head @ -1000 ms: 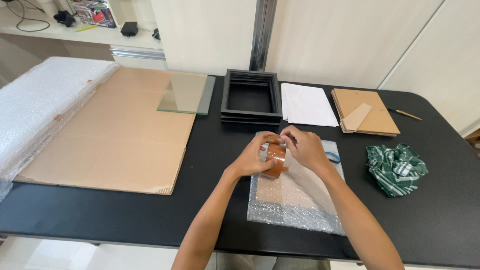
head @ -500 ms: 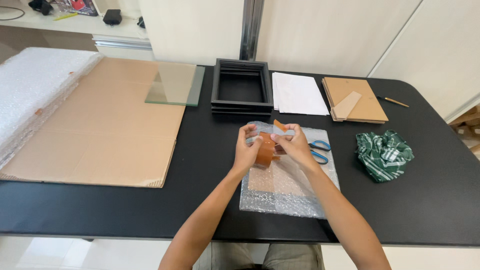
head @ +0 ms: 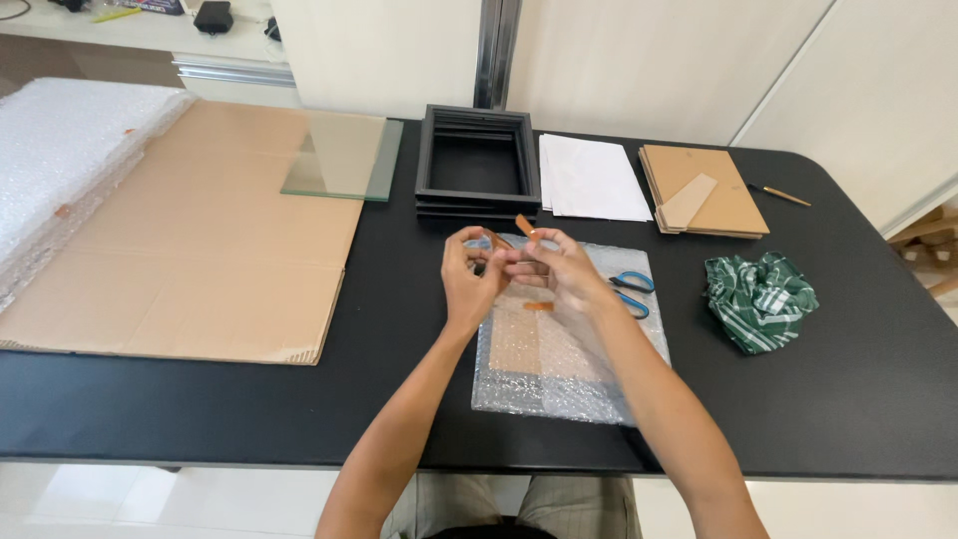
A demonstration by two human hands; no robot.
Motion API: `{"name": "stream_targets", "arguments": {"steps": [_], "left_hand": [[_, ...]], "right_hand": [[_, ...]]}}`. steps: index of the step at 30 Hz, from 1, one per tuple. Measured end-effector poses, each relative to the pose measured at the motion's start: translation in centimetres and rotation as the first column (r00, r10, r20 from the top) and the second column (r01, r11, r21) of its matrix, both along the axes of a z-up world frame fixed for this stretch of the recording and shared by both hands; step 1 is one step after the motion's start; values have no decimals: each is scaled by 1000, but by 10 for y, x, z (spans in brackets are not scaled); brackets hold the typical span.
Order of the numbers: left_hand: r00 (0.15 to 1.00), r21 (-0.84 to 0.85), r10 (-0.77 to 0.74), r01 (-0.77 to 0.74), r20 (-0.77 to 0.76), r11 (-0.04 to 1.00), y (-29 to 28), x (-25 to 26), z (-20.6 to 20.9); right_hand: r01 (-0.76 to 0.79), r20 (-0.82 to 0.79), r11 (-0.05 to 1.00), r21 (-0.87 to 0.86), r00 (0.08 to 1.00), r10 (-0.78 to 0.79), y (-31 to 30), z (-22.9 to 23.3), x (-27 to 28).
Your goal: The person tapes a sheet of bubble wrap around a piece of artwork using packing tape and scissors, then places it inside a black frame.
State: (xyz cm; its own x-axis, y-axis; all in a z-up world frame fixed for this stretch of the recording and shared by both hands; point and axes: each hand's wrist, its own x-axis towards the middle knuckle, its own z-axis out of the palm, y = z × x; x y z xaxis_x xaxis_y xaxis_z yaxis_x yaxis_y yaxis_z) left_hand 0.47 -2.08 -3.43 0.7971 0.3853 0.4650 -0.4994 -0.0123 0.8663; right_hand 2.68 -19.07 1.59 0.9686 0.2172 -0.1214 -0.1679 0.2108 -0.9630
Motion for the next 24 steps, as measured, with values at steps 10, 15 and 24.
{"name": "stream_targets", "arguments": {"steps": [10, 15, 24], "left_hand": [[1000, 144, 24, -22, -12, 989, 1, -9, 5], [996, 324, 94, -90, 4, 942, 22, -9, 6], [976, 807, 210, -172, 61, 565, 30, 2, -12]], "right_hand": [[-6, -16, 1000, -9, 1000, 6, -1, 9, -6], [215, -7, 946, -242, 975, -223, -47, -2, 16], [326, 348, 149, -933, 924, 158, -104, -15, 12]]}}
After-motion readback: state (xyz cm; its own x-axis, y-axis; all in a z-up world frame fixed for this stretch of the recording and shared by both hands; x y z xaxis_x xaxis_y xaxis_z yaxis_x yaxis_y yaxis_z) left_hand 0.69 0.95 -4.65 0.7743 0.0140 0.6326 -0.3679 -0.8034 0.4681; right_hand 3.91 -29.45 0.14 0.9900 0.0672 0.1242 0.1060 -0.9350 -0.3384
